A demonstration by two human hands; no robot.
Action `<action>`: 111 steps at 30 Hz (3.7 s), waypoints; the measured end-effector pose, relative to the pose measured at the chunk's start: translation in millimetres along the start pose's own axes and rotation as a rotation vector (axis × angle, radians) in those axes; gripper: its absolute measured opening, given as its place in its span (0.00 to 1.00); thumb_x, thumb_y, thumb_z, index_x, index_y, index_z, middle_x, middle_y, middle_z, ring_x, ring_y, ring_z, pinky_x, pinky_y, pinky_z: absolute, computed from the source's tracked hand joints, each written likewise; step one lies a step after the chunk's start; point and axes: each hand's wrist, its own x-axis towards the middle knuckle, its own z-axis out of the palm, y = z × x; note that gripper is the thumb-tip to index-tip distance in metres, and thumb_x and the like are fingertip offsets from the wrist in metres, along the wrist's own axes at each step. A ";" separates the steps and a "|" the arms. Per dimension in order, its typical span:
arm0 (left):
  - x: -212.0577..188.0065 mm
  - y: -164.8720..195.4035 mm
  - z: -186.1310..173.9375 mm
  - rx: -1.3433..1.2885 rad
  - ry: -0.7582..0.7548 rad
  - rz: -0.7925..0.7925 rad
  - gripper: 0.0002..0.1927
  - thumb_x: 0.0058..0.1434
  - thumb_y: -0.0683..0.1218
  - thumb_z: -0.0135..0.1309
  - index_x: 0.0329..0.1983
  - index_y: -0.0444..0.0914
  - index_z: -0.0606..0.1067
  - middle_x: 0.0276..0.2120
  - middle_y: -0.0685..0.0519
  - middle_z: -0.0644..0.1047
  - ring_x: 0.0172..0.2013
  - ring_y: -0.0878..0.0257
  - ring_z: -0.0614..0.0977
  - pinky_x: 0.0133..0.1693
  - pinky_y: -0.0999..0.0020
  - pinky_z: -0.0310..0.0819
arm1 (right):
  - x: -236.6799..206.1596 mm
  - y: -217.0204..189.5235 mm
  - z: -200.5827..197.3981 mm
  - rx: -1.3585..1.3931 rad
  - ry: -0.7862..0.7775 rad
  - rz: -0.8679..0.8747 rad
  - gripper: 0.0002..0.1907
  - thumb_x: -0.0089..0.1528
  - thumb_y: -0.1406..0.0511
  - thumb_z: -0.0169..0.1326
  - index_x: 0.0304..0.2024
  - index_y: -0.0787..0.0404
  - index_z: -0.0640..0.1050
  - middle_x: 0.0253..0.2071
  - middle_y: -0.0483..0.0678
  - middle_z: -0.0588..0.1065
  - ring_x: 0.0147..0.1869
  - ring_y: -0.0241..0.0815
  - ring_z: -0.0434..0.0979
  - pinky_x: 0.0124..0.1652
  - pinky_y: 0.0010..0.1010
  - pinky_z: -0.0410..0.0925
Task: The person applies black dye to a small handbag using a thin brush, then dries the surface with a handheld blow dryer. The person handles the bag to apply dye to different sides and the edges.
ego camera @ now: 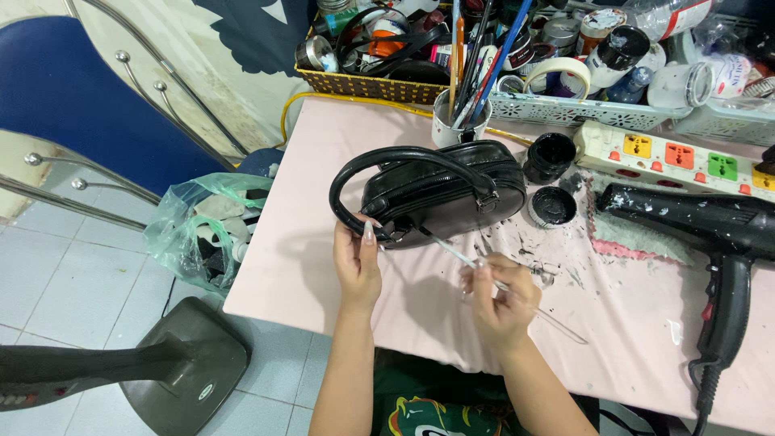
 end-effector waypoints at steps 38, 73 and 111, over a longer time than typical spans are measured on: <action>-24.6 44.6 13.8 0.416 0.010 -0.005 0.13 0.69 0.50 0.56 0.43 0.34 0.76 0.45 0.52 0.69 0.47 0.62 0.74 0.52 0.67 0.71 | -3.1 -7.5 -15.7 0.063 0.176 0.045 0.07 0.73 0.75 0.44 0.43 0.63 0.60 0.31 0.57 0.72 0.26 0.35 0.70 0.26 0.22 0.66; 4.4 54.1 18.0 0.437 0.021 -0.052 0.15 0.76 0.51 0.41 0.43 0.35 0.70 0.36 0.53 0.71 0.38 0.64 0.72 0.44 0.69 0.69 | 3.6 -5.4 -9.0 0.104 0.069 -0.168 0.06 0.70 0.77 0.45 0.42 0.66 0.63 0.33 0.59 0.77 0.29 0.38 0.77 0.28 0.25 0.71; 20.6 42.6 19.8 0.396 0.030 -0.176 0.16 0.76 0.53 0.42 0.42 0.35 0.70 0.31 0.54 0.74 0.33 0.68 0.71 0.38 0.71 0.68 | 1.5 -13.8 -6.3 -0.063 0.000 -0.287 0.04 0.67 0.77 0.50 0.38 0.70 0.68 0.32 0.56 0.78 0.32 0.42 0.79 0.31 0.25 0.74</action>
